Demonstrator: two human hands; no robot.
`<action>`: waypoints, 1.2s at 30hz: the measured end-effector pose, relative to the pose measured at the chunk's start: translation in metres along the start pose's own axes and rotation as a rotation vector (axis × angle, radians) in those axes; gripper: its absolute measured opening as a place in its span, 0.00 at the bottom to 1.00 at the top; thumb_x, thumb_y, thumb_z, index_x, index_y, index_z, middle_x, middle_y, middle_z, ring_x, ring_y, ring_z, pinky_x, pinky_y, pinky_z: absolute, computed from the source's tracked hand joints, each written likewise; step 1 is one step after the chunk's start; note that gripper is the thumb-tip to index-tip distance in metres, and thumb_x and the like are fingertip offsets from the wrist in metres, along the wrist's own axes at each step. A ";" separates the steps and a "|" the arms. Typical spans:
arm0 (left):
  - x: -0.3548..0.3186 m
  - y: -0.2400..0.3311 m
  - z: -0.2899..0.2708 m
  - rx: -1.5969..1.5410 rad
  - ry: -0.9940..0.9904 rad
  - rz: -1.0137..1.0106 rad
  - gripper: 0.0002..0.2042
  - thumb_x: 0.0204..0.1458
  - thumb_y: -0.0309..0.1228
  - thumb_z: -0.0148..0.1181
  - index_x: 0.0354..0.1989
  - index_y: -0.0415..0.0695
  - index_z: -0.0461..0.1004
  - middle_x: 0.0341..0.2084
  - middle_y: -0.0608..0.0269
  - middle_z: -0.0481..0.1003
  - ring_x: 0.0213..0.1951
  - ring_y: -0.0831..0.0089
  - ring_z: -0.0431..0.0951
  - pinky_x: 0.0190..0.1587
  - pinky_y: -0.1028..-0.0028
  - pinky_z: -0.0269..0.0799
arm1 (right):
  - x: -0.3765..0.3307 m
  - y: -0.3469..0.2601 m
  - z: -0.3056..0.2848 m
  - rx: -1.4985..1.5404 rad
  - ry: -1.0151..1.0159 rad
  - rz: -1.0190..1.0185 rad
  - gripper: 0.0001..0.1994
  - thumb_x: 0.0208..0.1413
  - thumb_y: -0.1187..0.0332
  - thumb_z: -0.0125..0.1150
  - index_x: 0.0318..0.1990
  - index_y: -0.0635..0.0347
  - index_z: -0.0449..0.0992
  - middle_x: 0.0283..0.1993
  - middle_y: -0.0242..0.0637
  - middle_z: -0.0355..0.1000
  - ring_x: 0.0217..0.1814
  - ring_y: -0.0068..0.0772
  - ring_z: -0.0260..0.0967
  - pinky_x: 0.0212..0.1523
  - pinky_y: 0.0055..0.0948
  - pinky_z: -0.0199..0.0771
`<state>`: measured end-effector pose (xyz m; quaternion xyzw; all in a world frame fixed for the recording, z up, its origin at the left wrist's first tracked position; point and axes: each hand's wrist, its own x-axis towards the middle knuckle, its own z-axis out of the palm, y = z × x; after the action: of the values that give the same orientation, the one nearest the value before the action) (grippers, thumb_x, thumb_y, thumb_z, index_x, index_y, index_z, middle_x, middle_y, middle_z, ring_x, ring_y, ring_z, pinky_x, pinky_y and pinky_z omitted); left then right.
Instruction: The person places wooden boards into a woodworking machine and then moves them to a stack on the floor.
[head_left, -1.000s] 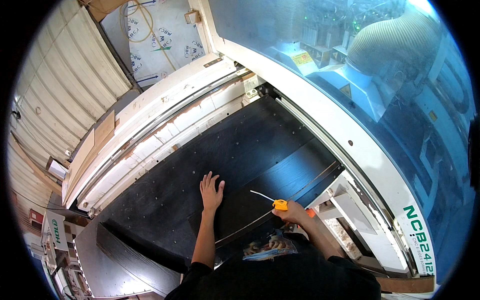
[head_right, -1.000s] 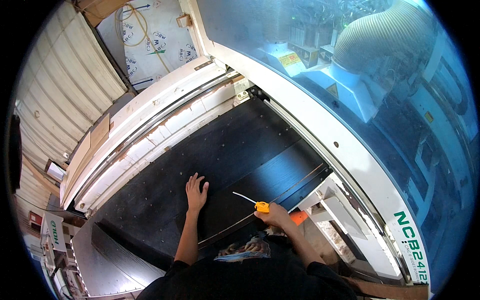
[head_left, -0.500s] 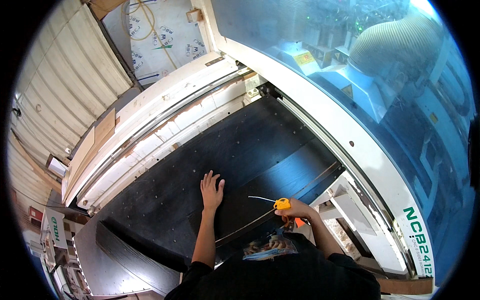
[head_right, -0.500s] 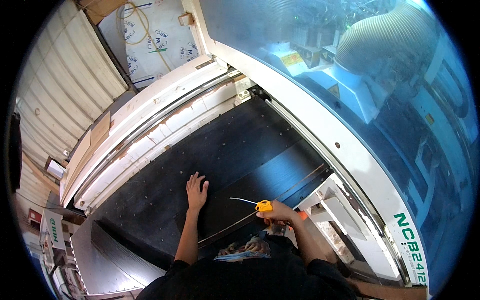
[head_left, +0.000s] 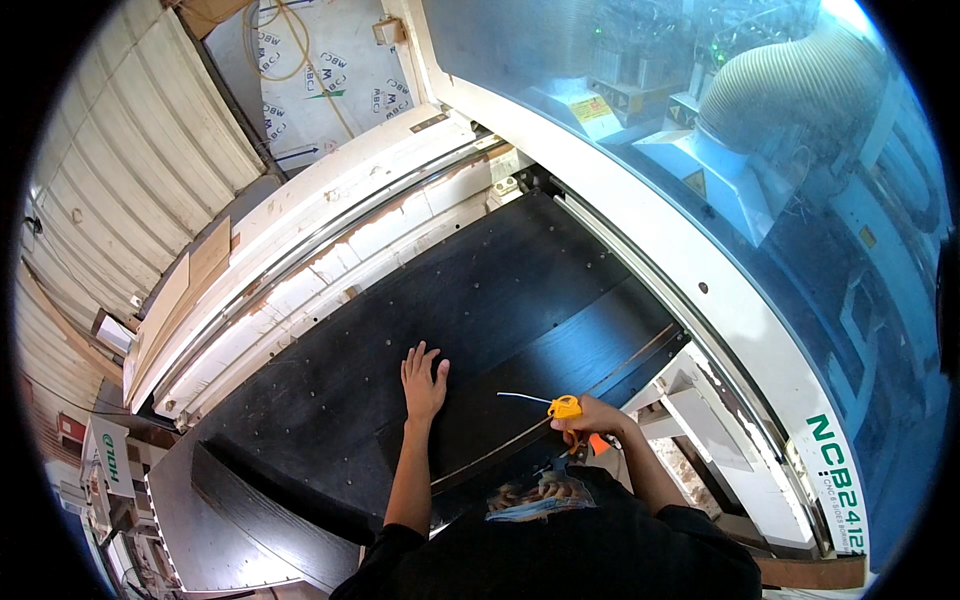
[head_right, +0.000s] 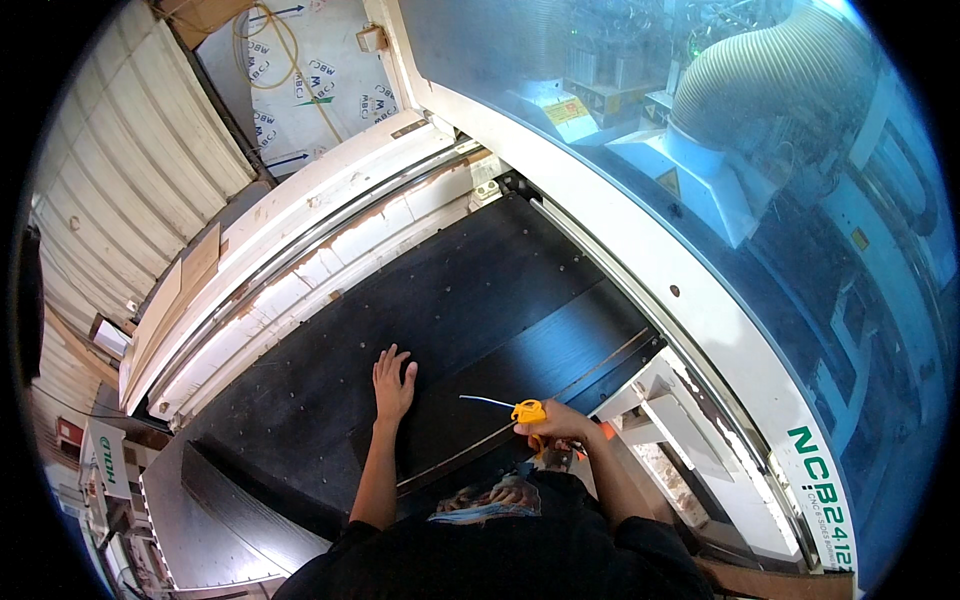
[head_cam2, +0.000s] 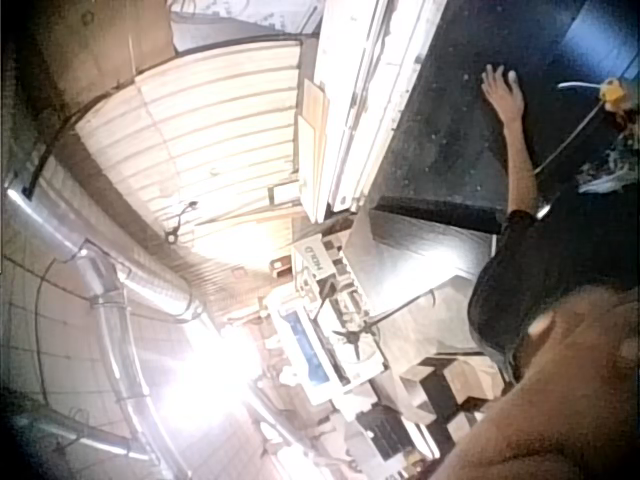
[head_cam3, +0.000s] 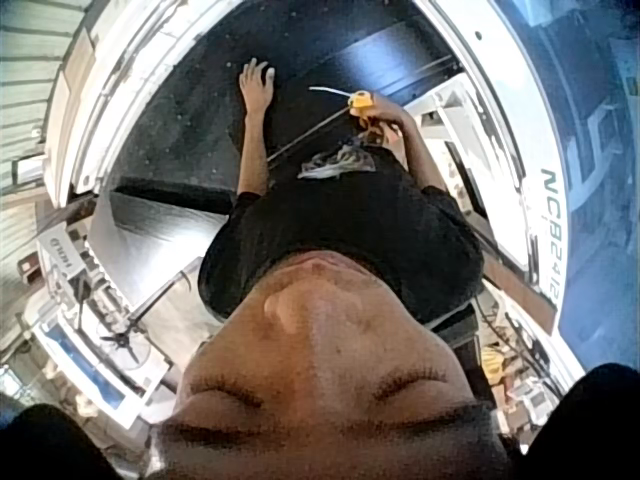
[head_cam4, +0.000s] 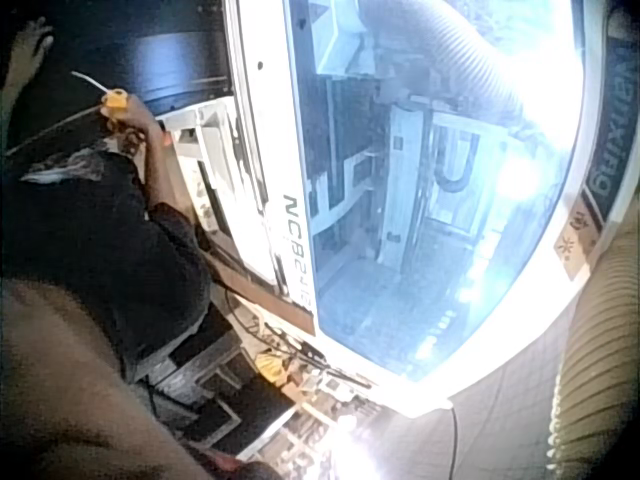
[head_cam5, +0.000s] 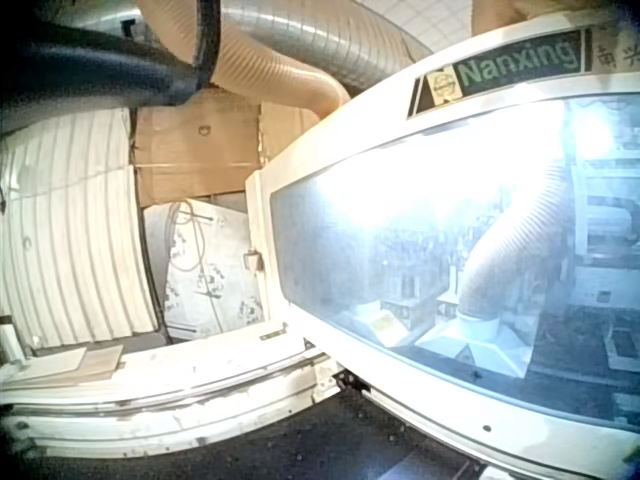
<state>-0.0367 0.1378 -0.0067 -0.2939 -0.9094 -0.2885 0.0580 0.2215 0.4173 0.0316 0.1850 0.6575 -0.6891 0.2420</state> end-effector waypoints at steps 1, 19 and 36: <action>0.000 -0.001 0.001 0.001 0.004 0.005 0.25 0.68 0.53 0.46 0.60 0.45 0.73 0.70 0.50 0.63 0.73 0.49 0.57 0.74 0.49 0.47 | -0.001 0.000 0.000 -0.002 0.007 0.000 0.31 0.46 0.45 0.79 0.43 0.65 0.76 0.29 0.36 0.80 0.28 0.25 0.78 0.29 0.22 0.78; -0.001 -0.002 0.001 0.000 0.002 -0.004 0.24 0.67 0.52 0.48 0.60 0.46 0.73 0.70 0.50 0.62 0.73 0.49 0.56 0.74 0.49 0.45 | -0.006 -0.008 0.004 -0.051 0.061 -0.008 0.31 0.47 0.44 0.78 0.41 0.66 0.77 0.28 0.35 0.80 0.26 0.25 0.78 0.29 0.22 0.79; -0.001 0.001 -0.001 0.001 -0.005 -0.003 0.24 0.67 0.50 0.50 0.60 0.46 0.73 0.70 0.49 0.62 0.73 0.49 0.56 0.74 0.49 0.47 | -0.008 -0.008 0.004 -0.012 0.051 -0.005 0.31 0.46 0.43 0.78 0.42 0.64 0.76 0.29 0.35 0.80 0.28 0.26 0.79 0.30 0.23 0.79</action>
<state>-0.0356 0.1378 -0.0058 -0.2932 -0.9102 -0.2872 0.0553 0.2235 0.4144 0.0424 0.1993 0.6682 -0.6806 0.2246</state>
